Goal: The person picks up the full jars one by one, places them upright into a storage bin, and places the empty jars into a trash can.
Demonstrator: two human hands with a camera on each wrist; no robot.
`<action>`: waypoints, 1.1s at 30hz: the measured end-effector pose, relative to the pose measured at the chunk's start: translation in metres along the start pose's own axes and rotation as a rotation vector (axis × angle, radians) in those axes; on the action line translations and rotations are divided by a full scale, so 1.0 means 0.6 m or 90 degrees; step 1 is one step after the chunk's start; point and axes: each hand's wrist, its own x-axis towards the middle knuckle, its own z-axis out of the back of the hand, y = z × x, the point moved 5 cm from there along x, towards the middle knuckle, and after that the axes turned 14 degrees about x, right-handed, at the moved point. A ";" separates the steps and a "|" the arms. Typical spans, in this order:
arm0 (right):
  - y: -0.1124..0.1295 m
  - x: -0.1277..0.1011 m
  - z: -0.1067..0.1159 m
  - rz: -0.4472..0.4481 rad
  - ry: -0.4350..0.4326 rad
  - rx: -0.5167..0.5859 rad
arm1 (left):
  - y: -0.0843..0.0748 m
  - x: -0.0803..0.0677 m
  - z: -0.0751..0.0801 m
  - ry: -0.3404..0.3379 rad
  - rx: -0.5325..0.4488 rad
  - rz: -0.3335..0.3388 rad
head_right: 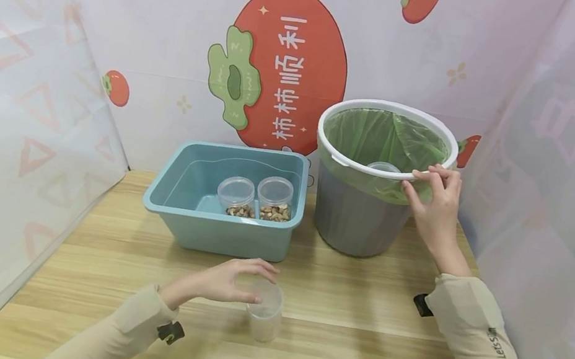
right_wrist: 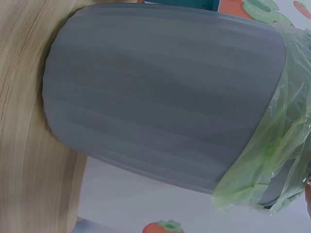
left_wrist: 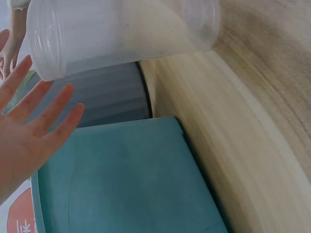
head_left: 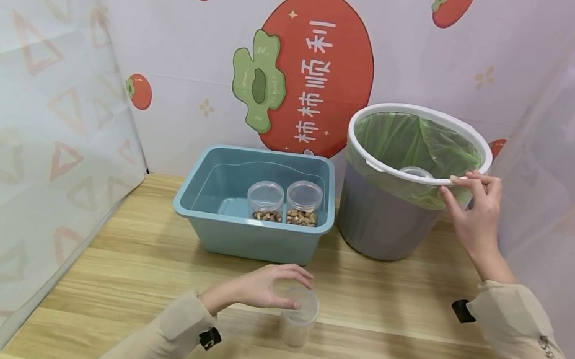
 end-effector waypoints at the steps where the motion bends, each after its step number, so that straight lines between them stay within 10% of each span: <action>1: 0.000 0.000 0.000 0.001 -0.003 0.001 | 0.001 -0.001 -0.003 0.004 0.001 0.000; 17: 0.003 0.000 0.000 -0.002 -0.005 0.003 | 0.006 -0.004 -0.029 0.053 -0.024 0.019; 33: 0.003 -0.001 0.000 0.004 -0.011 0.007 | 0.006 0.000 -0.034 0.006 -0.018 -0.009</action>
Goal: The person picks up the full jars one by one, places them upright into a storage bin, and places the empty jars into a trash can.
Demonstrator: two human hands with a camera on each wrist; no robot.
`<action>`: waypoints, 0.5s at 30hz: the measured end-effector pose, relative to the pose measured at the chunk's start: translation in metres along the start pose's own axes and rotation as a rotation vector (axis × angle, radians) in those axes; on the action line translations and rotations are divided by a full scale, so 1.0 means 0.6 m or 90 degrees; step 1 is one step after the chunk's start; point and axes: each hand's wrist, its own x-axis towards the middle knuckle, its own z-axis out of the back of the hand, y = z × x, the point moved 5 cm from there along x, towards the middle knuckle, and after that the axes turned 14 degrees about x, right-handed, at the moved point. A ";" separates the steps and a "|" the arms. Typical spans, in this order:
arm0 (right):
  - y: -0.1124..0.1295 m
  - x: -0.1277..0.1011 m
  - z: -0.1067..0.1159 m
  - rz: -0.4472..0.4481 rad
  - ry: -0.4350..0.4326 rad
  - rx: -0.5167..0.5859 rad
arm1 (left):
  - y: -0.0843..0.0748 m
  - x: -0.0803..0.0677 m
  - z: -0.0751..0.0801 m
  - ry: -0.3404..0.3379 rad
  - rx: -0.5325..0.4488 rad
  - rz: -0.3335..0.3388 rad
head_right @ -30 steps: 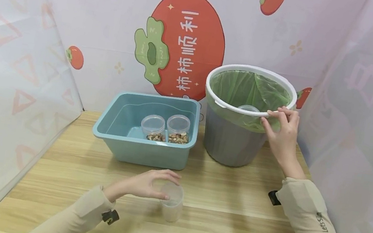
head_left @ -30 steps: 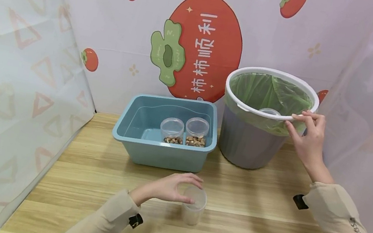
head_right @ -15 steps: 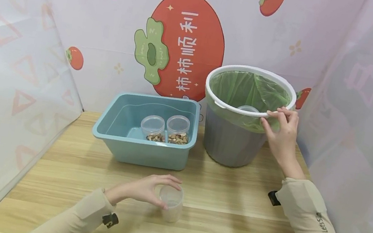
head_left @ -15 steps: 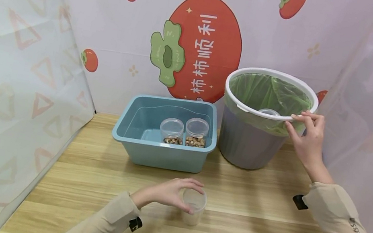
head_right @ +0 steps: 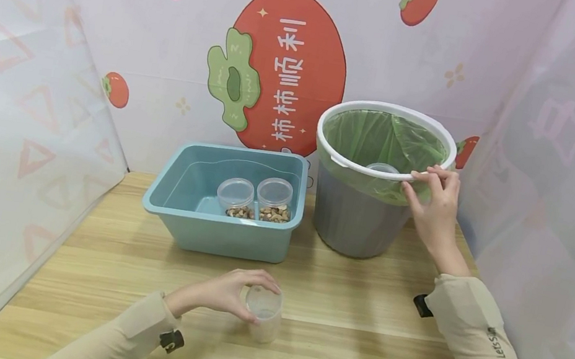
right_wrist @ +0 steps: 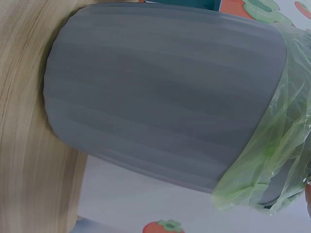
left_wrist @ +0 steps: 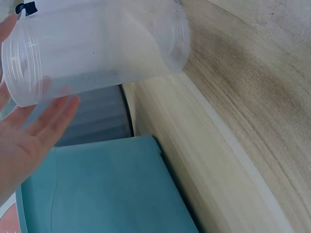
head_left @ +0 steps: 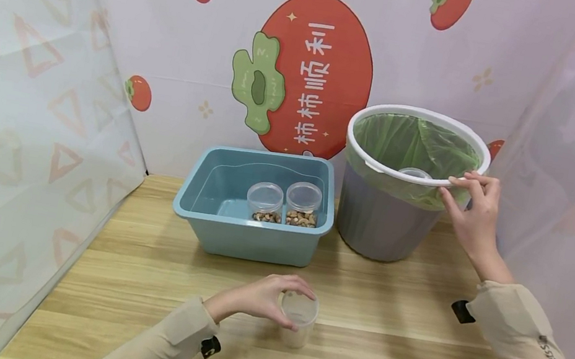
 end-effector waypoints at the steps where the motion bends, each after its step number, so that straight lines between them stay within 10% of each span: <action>1: 0.000 0.000 0.000 0.001 0.000 0.000 | 0.000 0.001 0.000 -0.004 0.003 0.001; 15: 0.000 0.001 0.000 0.009 0.009 -0.008 | -0.002 0.008 0.036 -0.084 0.025 0.015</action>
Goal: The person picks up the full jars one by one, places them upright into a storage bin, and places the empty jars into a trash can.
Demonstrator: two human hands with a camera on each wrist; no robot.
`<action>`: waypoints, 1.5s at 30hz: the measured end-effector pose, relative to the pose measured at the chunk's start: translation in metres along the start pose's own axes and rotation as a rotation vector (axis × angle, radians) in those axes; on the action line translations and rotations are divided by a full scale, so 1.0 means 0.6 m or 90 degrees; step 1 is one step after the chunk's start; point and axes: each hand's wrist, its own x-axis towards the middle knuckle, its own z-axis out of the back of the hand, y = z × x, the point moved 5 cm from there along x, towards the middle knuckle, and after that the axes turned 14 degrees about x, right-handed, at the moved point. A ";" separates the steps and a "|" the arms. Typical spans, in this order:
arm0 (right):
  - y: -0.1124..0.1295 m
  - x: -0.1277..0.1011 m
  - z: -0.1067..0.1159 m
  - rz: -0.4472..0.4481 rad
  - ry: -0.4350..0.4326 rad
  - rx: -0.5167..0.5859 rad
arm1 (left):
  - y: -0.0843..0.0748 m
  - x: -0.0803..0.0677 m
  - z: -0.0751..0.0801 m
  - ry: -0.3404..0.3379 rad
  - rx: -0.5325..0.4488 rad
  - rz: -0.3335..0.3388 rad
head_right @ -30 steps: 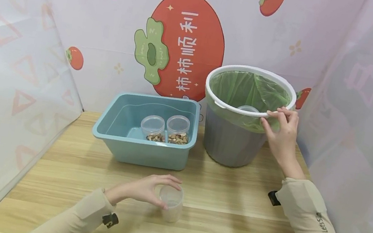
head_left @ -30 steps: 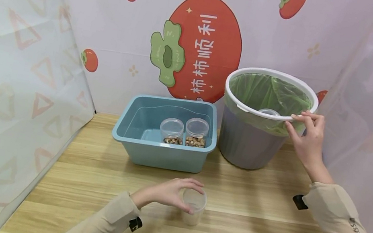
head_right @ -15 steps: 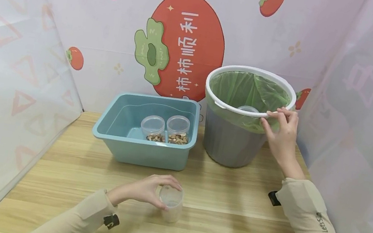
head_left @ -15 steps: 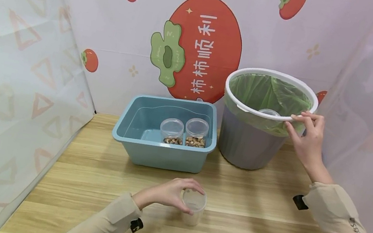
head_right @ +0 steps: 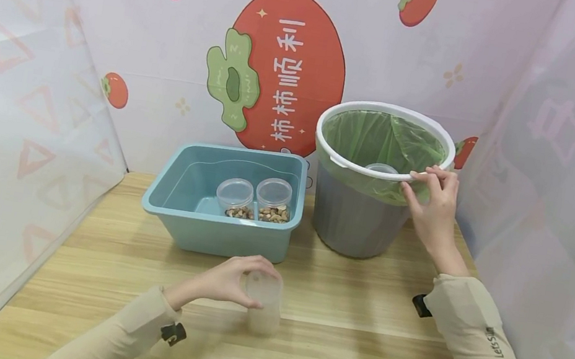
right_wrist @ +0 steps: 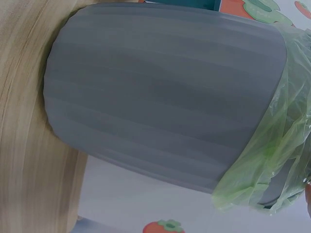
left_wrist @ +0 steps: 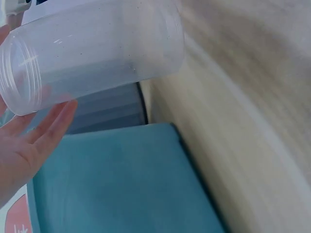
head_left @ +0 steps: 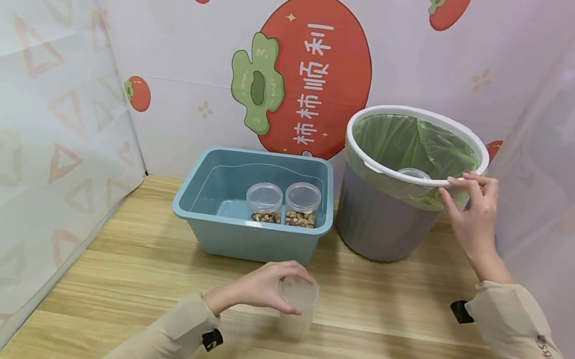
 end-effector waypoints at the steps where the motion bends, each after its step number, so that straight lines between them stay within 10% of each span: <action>1: 0.000 0.000 0.000 -0.001 0.000 0.001 | 0.001 0.001 0.004 -0.006 0.000 0.001; 45: 0.002 0.000 0.000 0.000 -0.010 0.007 | -0.067 0.148 0.267 -0.152 0.036 -0.039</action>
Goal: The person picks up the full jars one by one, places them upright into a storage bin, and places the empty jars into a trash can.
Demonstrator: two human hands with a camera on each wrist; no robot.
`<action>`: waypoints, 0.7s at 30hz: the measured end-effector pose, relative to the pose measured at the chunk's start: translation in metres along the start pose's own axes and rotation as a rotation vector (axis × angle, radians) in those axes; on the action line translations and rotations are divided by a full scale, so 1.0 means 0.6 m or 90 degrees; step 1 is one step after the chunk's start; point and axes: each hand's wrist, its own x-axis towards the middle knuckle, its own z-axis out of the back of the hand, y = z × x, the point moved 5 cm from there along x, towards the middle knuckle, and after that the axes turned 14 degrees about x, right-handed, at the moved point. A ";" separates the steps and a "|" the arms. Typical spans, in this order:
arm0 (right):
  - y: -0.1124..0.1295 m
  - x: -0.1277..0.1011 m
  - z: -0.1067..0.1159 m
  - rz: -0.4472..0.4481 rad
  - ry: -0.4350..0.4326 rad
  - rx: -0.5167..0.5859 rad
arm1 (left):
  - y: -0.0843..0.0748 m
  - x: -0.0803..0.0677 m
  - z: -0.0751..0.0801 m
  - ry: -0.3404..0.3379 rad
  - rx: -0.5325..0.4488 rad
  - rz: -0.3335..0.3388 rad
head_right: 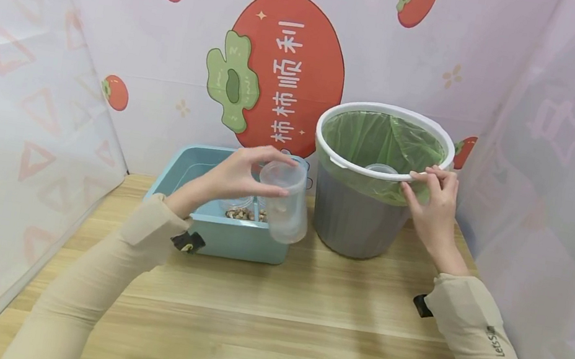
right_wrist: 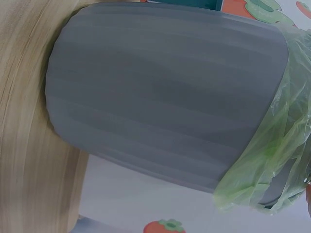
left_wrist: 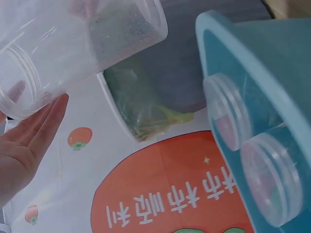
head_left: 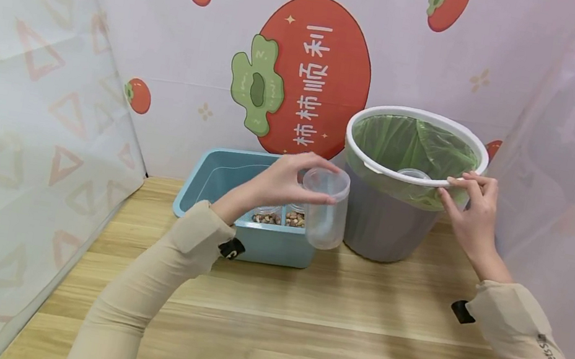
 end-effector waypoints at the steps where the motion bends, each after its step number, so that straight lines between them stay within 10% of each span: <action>1: 0.000 0.000 0.000 -0.001 0.000 0.001 | -0.001 0.006 0.006 -0.006 0.004 -0.002; 21: 0.003 0.000 0.000 -0.005 -0.001 0.000 | -0.025 0.124 0.102 -0.103 0.047 0.092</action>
